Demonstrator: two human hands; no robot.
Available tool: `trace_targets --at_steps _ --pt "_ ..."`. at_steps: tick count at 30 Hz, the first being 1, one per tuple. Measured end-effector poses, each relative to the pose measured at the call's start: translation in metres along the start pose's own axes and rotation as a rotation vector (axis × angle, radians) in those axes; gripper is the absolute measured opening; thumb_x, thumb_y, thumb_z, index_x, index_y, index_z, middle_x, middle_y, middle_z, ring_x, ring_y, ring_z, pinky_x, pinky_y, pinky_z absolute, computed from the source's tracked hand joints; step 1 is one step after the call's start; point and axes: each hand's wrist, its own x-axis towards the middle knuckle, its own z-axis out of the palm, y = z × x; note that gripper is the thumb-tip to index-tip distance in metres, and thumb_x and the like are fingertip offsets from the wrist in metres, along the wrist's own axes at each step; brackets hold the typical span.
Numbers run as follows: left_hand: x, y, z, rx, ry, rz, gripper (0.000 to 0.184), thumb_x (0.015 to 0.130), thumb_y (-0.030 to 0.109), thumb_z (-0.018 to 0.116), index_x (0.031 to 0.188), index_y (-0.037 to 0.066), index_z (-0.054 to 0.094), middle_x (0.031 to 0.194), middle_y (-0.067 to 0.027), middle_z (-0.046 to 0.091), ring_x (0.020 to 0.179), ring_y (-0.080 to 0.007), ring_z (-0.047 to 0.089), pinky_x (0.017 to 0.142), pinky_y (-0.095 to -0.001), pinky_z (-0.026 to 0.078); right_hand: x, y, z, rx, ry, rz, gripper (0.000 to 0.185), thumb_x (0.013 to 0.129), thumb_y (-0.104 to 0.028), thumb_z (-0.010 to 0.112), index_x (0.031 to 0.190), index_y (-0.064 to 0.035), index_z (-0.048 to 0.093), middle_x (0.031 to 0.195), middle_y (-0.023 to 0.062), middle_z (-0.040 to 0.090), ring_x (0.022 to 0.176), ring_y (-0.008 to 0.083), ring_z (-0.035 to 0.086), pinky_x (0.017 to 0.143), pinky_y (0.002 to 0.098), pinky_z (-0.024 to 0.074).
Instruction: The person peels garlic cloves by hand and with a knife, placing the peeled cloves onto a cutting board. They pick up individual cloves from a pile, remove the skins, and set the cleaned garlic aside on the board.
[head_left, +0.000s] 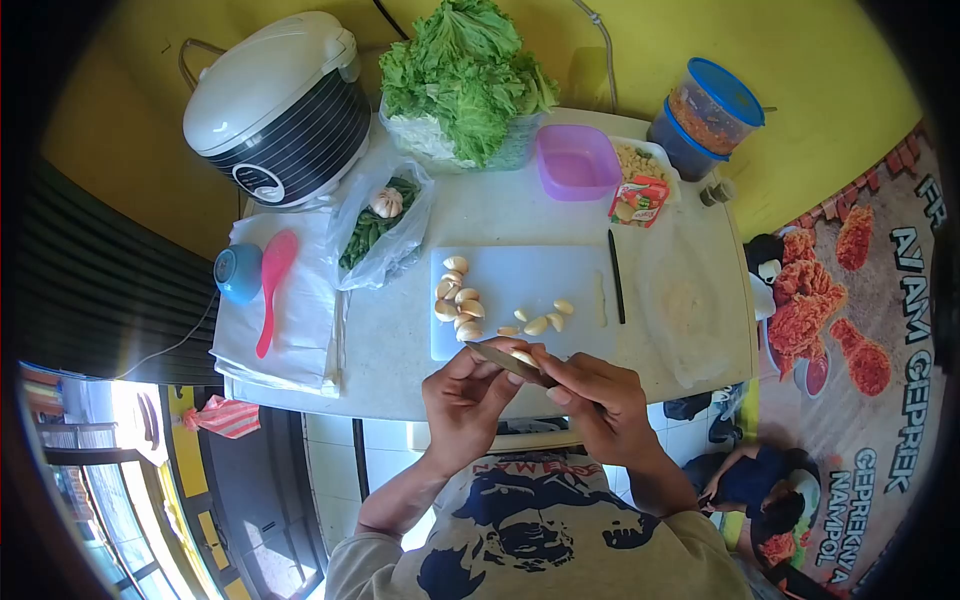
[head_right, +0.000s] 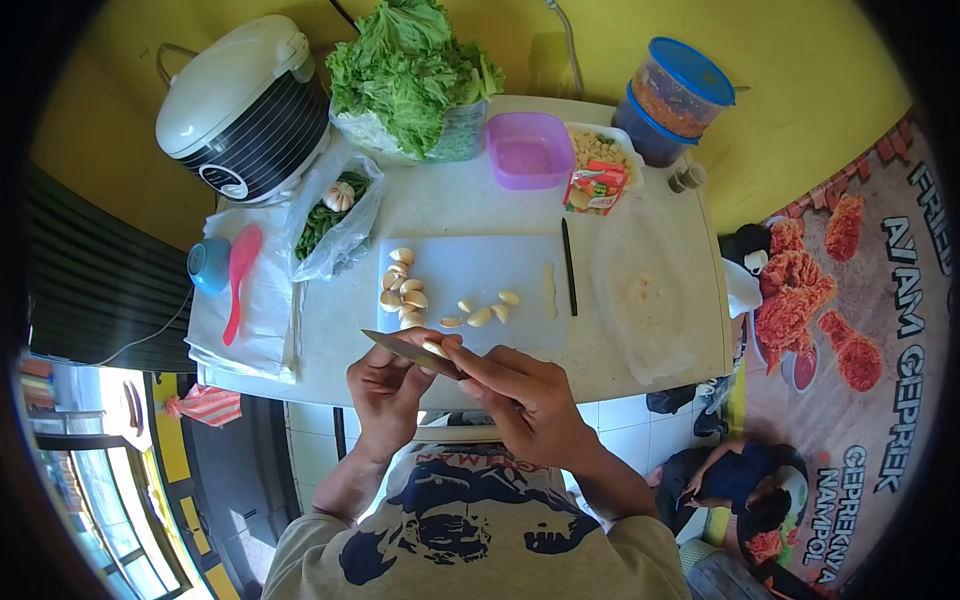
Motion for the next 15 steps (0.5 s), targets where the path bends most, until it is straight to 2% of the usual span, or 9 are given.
trace_targets --at_steps 2,6,8,9,11,15 --pt "0.001 0.001 0.003 -0.048 0.056 -0.031 0.025 0.087 -0.002 0.054 0.110 -0.007 0.053 0.103 -0.0191 0.063 0.097 -0.0242 0.061 0.087 -0.0371 0.050 0.000 0.000 0.000 0.010 -0.006 -0.001 0.045 0.082 0.005 0.053 0.126 -0.0047 0.051 0.066 0.0070 0.047 0.056 0.0125 0.042 0.052 0.0241 0.0346" --pt "0.001 0.001 -0.002 -0.092 0.006 -0.038 0.025 0.087 -0.007 0.050 0.112 -0.008 0.051 0.107 -0.0176 0.061 0.101 -0.0219 0.059 0.087 -0.0342 0.049 -0.003 0.009 0.007 0.085 0.022 -0.021 0.041 0.085 0.003 0.052 0.125 -0.0039 0.052 0.068 0.0069 0.048 0.056 0.0111 0.042 0.050 0.0230 0.0340" --pt "0.001 0.001 -0.002 -0.097 0.019 -0.068 0.025 0.088 -0.006 0.050 0.113 -0.008 0.051 0.106 -0.0173 0.061 0.098 -0.0207 0.060 0.086 -0.0334 0.050 -0.005 0.013 0.010 0.281 0.032 0.045 0.034 0.090 -0.001 0.048 0.123 -0.0026 0.053 0.071 0.0056 0.052 0.057 0.0090 0.042 0.049 0.0217 0.0334" --pt "0.001 0.000 -0.002 -0.098 0.018 -0.070 0.025 0.088 -0.006 0.050 0.113 -0.008 0.051 0.106 -0.0173 0.061 0.098 -0.0207 0.060 0.086 -0.0334 0.050 -0.007 0.014 0.011 0.280 0.033 0.046 0.034 0.090 -0.001 0.048 0.123 -0.0026 0.053 0.071 0.0056 0.052 0.057 0.0090 0.042 0.049 0.0217 0.0334" --pt "0.002 -0.001 -0.004 -0.108 -0.022 -0.073 0.025 0.089 -0.005 0.050 0.114 -0.008 0.051 0.105 -0.0165 0.061 0.095 -0.0193 0.060 0.083 -0.0318 0.050 -0.010 0.014 0.012 0.546 0.043 0.190 0.030 0.094 -0.007 0.046 0.123 -0.0021 0.053 0.075 0.0044 0.054 0.059 0.0069 0.043 0.049 0.0203 0.0326" --pt "0.002 -0.003 -0.005 -0.104 -0.016 -0.085 0.025 0.089 -0.004 0.050 0.114 -0.007 0.051 0.104 -0.0153 0.062 0.092 -0.0180 0.060 0.081 -0.0303 0.050 -0.007 0.011 0.011 0.657 0.052 0.255 0.030 0.095 -0.012 0.046 0.123 -0.0030 0.053 0.074 0.0043 0.054 0.058 0.0056 0.041 0.047 0.0189 0.0311"
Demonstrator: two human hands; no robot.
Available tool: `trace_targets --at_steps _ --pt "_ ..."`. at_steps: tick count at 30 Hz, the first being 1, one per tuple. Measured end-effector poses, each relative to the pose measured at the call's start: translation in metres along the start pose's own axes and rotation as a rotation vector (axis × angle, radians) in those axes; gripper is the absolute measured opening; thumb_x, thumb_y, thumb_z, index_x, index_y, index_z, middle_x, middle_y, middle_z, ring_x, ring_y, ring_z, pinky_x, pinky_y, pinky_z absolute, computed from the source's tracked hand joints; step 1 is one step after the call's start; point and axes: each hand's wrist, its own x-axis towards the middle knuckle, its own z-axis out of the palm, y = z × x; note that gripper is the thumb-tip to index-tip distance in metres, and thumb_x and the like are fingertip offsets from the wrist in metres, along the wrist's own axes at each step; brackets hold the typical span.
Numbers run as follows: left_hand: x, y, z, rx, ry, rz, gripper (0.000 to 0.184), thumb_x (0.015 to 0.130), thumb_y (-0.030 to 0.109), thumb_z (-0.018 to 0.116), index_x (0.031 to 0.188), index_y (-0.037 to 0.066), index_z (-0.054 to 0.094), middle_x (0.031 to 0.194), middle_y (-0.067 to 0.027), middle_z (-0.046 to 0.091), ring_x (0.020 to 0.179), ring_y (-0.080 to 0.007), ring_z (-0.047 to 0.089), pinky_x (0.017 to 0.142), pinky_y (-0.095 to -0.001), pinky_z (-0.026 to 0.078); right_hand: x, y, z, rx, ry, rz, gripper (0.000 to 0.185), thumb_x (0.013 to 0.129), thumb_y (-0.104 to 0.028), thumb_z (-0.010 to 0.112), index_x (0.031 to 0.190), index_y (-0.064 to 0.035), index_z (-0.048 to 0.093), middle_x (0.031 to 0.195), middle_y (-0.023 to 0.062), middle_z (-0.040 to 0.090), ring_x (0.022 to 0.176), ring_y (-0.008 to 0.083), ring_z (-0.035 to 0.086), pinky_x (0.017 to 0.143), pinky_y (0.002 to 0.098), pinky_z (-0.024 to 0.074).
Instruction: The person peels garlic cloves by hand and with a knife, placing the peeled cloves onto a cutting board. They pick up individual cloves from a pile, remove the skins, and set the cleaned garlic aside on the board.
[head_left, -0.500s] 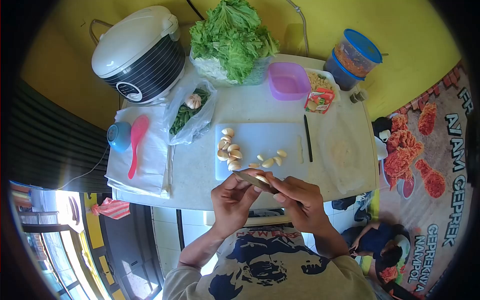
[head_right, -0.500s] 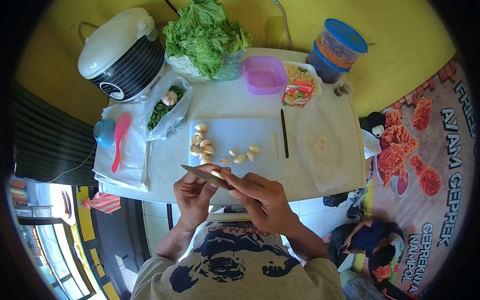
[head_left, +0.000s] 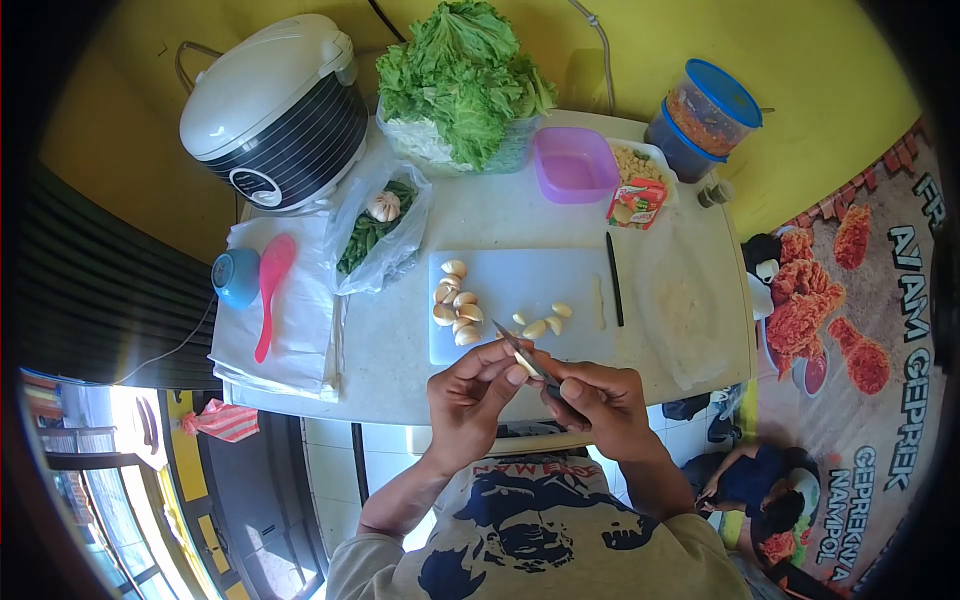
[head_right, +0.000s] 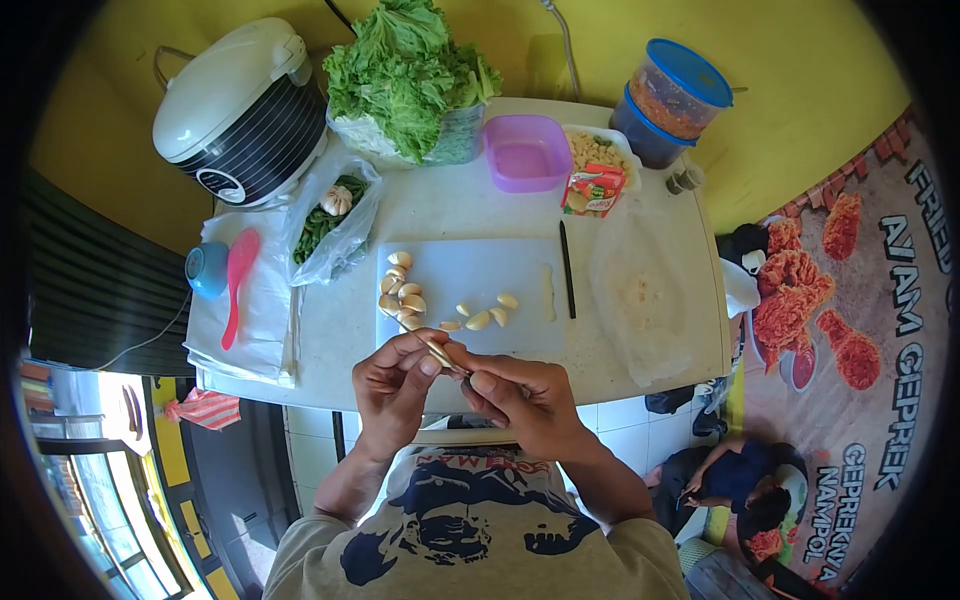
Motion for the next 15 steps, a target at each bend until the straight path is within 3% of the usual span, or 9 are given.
trace_targets --at_steps 8,12,14,15 --pt "0.0014 0.0002 -0.0005 -0.063 -0.013 -0.004 0.025 0.089 -0.004 0.050 0.114 -0.007 0.052 0.102 -0.0136 0.062 0.091 -0.0177 0.061 0.082 -0.0304 0.050 0.0008 -0.0035 -0.0053 0.188 0.021 0.261 0.034 0.094 -0.022 0.050 0.122 -0.0031 0.054 0.069 0.0026 0.052 0.050 0.0035 0.036 0.044 0.0178 0.0300" --pt "0.0021 -0.0016 -0.0040 -0.085 -0.021 -0.047 0.025 0.089 -0.004 0.051 0.114 -0.007 0.052 0.102 -0.0140 0.062 0.091 -0.0179 0.061 0.082 -0.0307 0.050 0.0018 -0.0039 -0.0050 0.136 0.027 0.246 0.032 0.094 -0.019 0.049 0.121 -0.0030 0.055 0.069 0.0018 0.053 0.050 0.0034 0.037 0.044 0.0178 0.0301" --pt "0.0021 -0.0011 -0.0043 -0.049 -0.022 0.004 0.026 0.088 -0.005 0.051 0.114 -0.006 0.052 0.101 -0.0141 0.062 0.091 -0.0177 0.061 0.082 -0.0308 0.050 0.0009 -0.0050 -0.0004 -0.103 0.042 0.046 0.030 0.092 -0.012 0.050 0.120 -0.0024 0.056 0.067 0.0024 0.052 0.051 0.0054 0.038 0.046 0.0198 0.0309" --pt "0.0013 -0.0010 -0.0041 -0.049 -0.021 0.004 0.026 0.088 -0.005 0.051 0.114 -0.006 0.052 0.101 -0.0141 0.062 0.091 -0.0177 0.061 0.082 -0.0308 0.050 0.0010 -0.0054 -0.0007 -0.102 0.042 0.047 0.030 0.092 -0.012 0.050 0.120 -0.0024 0.056 0.067 0.0024 0.052 0.051 0.0054 0.038 0.046 0.0198 0.0309"
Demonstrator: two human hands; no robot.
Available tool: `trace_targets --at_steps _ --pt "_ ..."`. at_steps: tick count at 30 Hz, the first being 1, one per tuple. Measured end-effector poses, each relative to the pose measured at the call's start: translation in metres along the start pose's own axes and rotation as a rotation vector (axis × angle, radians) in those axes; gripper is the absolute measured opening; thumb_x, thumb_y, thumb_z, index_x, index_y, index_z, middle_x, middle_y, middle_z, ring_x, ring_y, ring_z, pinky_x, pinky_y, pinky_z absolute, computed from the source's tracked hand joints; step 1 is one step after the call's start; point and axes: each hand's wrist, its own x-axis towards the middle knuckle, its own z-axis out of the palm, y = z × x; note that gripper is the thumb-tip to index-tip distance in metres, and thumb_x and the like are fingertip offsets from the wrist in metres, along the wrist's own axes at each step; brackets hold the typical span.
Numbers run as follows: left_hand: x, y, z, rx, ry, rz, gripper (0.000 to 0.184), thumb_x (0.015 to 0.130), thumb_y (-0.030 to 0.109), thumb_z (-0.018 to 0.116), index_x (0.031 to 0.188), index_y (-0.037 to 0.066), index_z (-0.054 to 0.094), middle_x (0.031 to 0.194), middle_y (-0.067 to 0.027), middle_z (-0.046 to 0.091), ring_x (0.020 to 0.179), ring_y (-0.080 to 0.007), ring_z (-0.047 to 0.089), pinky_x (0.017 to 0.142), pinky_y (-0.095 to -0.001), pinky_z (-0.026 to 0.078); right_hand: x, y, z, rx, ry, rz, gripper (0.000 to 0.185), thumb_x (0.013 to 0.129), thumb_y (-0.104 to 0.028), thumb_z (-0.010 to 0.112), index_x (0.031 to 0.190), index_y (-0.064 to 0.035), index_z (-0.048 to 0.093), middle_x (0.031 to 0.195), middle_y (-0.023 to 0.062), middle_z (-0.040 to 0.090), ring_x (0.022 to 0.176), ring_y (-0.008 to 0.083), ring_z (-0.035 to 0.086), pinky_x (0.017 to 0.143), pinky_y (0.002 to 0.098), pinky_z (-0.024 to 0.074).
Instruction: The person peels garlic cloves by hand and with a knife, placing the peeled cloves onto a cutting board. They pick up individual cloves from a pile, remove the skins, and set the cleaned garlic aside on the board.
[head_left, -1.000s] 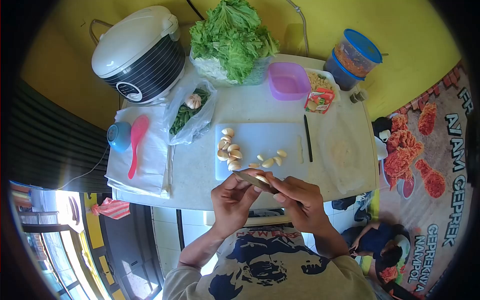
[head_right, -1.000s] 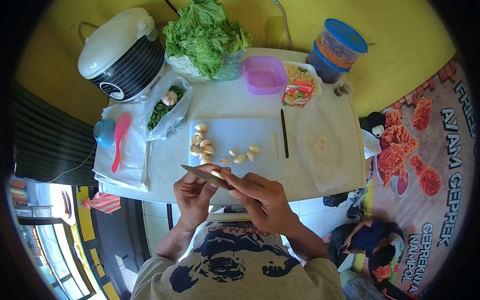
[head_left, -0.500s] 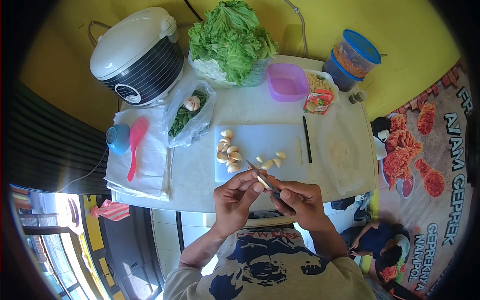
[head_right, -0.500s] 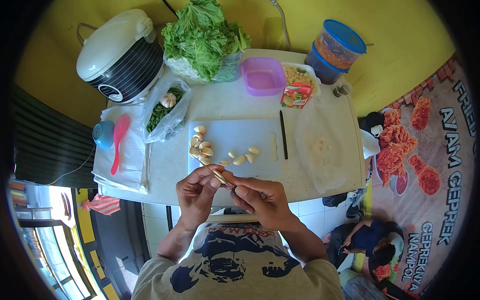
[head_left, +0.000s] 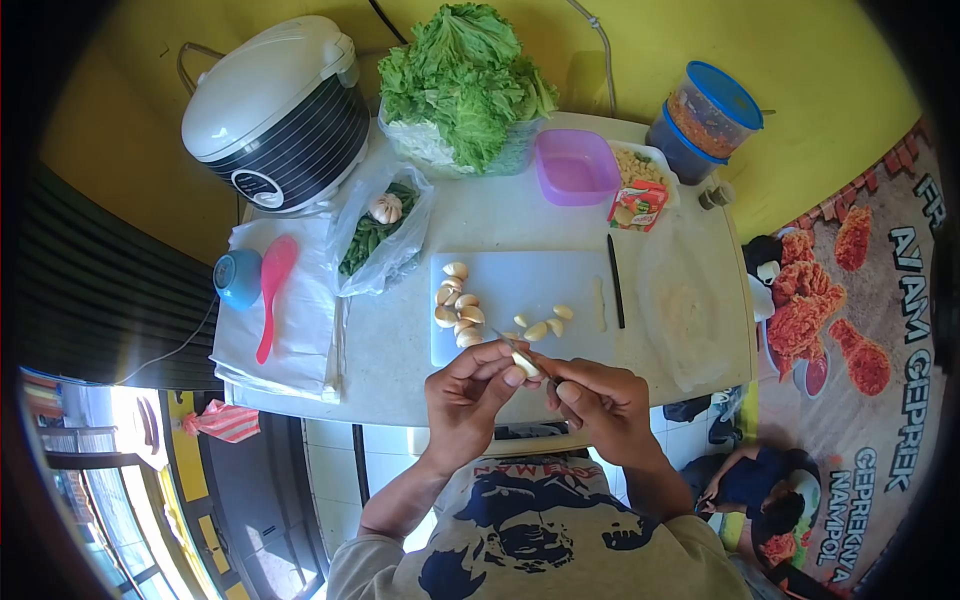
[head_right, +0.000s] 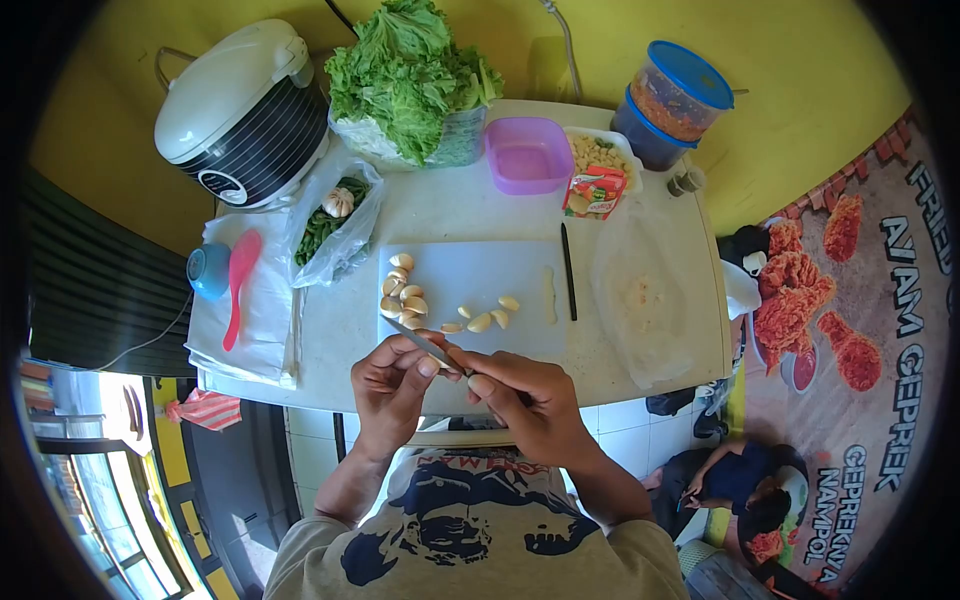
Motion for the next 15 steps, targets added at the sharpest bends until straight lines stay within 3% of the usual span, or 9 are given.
trace_targets --at_steps 2,8,15 --pt "-0.002 0.000 0.001 0.114 0.035 0.076 0.027 0.086 -0.007 0.054 0.113 -0.005 0.054 0.102 -0.0142 0.063 0.092 -0.0176 0.061 0.083 -0.0302 0.049 0.001 -0.001 -0.002 -0.403 -0.024 -0.267 0.034 0.089 -0.004 0.052 0.122 -0.0027 0.054 0.066 0.0049 0.050 0.053 0.0085 0.041 0.049 0.0226 0.0322" --pt "0.000 0.007 0.002 0.532 0.009 0.219 0.028 0.082 -0.007 0.058 0.109 0.000 0.062 0.105 -0.0110 0.064 0.096 -0.0189 0.059 0.083 -0.0298 0.047 0.000 -0.015 0.002 -0.541 -0.038 -0.296 0.039 0.085 0.000 0.053 0.124 -0.0038 0.052 0.068 0.0080 0.051 0.054 0.0126 0.042 0.050 0.0254 0.0344" --pt "0.003 0.014 0.005 0.677 0.010 0.269 0.026 0.082 -0.005 0.059 0.107 0.001 0.064 0.104 -0.0095 0.065 0.096 -0.0217 0.058 0.083 -0.0319 0.046 0.001 -0.017 0.001 -0.557 -0.066 -0.278 0.038 0.086 0.000 0.051 0.124 -0.0035 0.053 0.069 0.0088 0.051 0.056 0.0119 0.043 0.050 0.0252 0.0344"
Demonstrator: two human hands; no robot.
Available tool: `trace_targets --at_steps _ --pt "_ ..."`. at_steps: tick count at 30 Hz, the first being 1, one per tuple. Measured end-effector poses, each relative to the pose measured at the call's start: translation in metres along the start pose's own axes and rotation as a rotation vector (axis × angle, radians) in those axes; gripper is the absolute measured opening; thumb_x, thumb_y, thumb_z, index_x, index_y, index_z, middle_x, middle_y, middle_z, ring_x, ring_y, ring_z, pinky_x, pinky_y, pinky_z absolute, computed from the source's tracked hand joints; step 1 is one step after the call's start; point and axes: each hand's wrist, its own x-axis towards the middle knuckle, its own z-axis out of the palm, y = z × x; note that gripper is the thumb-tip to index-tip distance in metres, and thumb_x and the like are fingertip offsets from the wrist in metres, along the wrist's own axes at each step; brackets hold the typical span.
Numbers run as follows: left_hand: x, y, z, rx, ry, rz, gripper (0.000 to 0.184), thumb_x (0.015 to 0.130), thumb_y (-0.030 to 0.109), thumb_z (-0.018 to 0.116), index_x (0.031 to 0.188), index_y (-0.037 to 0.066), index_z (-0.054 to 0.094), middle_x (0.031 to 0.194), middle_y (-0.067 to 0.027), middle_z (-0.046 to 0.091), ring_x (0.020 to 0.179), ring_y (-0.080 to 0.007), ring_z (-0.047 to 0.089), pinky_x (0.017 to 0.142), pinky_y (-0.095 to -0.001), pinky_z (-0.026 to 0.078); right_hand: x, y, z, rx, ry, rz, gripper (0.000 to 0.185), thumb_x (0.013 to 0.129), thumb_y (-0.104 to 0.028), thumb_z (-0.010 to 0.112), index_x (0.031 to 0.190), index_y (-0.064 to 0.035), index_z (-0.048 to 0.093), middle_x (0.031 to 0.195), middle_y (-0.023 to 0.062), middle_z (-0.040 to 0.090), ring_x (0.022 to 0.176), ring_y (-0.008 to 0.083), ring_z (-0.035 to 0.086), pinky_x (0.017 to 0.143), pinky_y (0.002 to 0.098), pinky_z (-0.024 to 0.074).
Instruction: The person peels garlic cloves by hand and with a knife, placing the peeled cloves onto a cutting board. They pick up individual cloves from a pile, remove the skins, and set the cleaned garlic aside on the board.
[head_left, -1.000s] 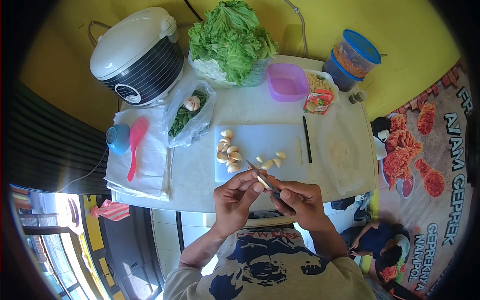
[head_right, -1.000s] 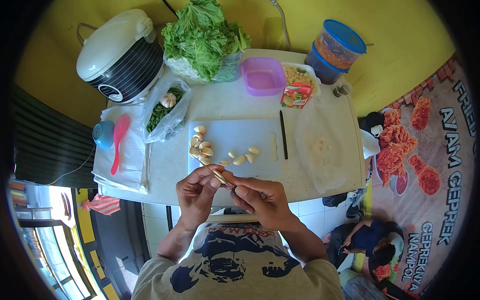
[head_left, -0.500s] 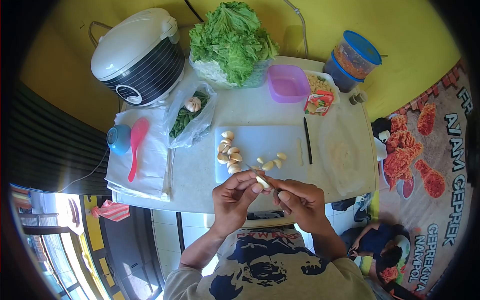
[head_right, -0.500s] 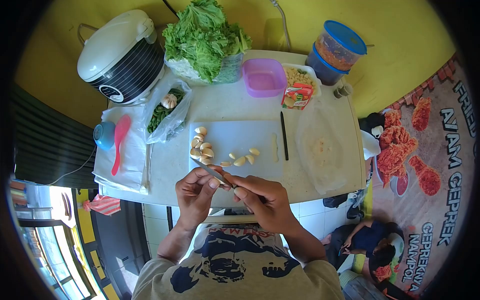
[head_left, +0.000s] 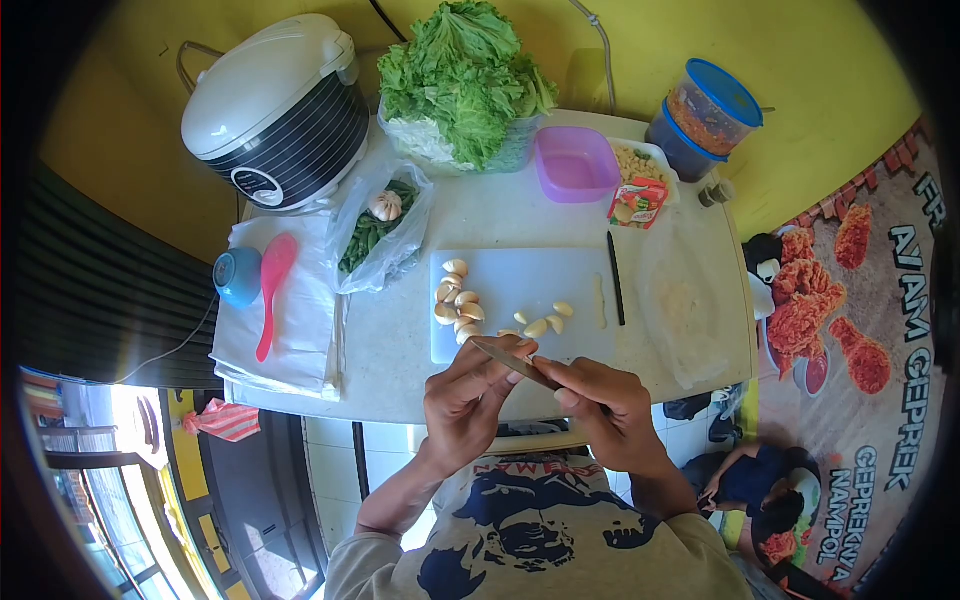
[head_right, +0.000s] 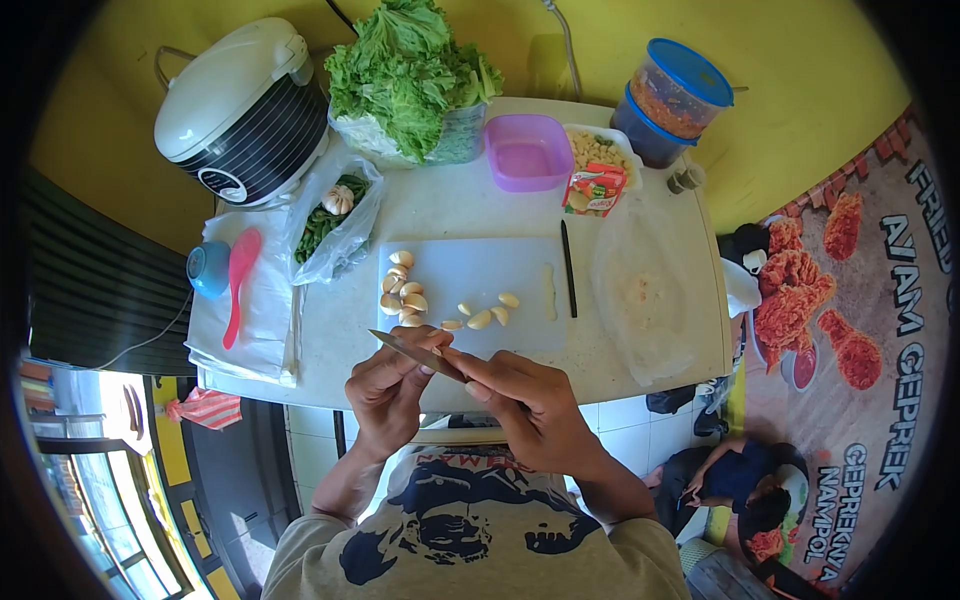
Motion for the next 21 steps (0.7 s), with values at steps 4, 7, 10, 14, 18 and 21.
trace_targets --at_steps 4,7,10,14,18,21 --pt "-0.001 -0.006 0.000 -0.070 -0.007 -0.018 0.027 0.083 -0.005 0.058 0.108 0.002 0.064 0.103 -0.0105 0.065 0.095 -0.0221 0.059 0.083 -0.0326 0.046 -0.006 0.006 0.009 0.320 0.059 0.121 0.032 0.091 -0.010 0.051 0.122 -0.0021 0.054 0.068 0.0036 0.050 0.055 0.0077 0.039 0.049 0.0221 0.0326" --pt "0.000 -0.008 0.000 -0.137 -0.027 -0.020 0.027 0.084 -0.004 0.056 0.110 0.001 0.062 0.104 -0.0135 0.064 0.096 -0.0215 0.060 0.085 -0.0324 0.046 -0.007 0.006 0.007 0.639 0.052 0.339 0.035 0.091 -0.020 0.054 0.121 -0.0024 0.055 0.068 0.0022 0.049 0.051 0.0058 0.035 0.047 0.0194 0.0304" --pt "0.000 -0.003 0.004 -0.219 -0.016 -0.082 0.027 0.085 -0.001 0.056 0.112 -0.001 0.060 0.107 -0.0166 0.063 0.098 -0.0219 0.061 0.088 -0.0332 0.046 -0.006 0.004 0.007 0.801 0.012 0.443 0.036 0.093 -0.021 0.051 0.124 -0.0035 0.052 0.067 0.0005 0.046 0.052 0.0044 0.033 0.046 0.0178 0.0281" --pt "-0.003 -0.002 0.011 -0.469 0.057 -0.118 0.029 0.086 0.003 0.058 0.115 -0.002 0.057 0.111 -0.0182 0.060 0.101 -0.0253 0.060 0.090 -0.0383 0.046 -0.007 0.006 0.011 0.771 0.029 0.429 0.039 0.091 -0.027 0.054 0.123 -0.0036 0.054 0.070 0.0036 0.048 0.049 0.0047 0.033 0.044 0.0182 0.0284" --pt "-0.007 -0.016 0.006 -0.605 0.011 -0.185 0.028 0.085 -0.003 0.056 0.113 -0.002 0.057 0.117 -0.0174 0.057 0.111 -0.0223 0.053 0.091 -0.0347 0.046 -0.007 0.006 0.011 0.795 0.028 0.429 0.037 0.095 -0.021 0.048 0.128 -0.0041 0.048 0.067 -0.0010 0.045 0.053 0.0031 0.033 0.046 0.0169 0.0280" --pt "-0.006 -0.012 0.007 -0.682 0.042 -0.194 0.026 0.085 -0.004 0.056 0.111 -0.003 0.057 0.116 -0.0171 0.057 0.110 -0.0226 0.054 0.092 -0.0364 0.047 -0.007 0.005 0.012 0.850 0.089 0.455 0.038 0.095 -0.022 0.047 0.129 -0.0039 0.047 0.069 -0.0002 0.047 0.053 0.0030 0.033 0.047 0.0168 0.0287"
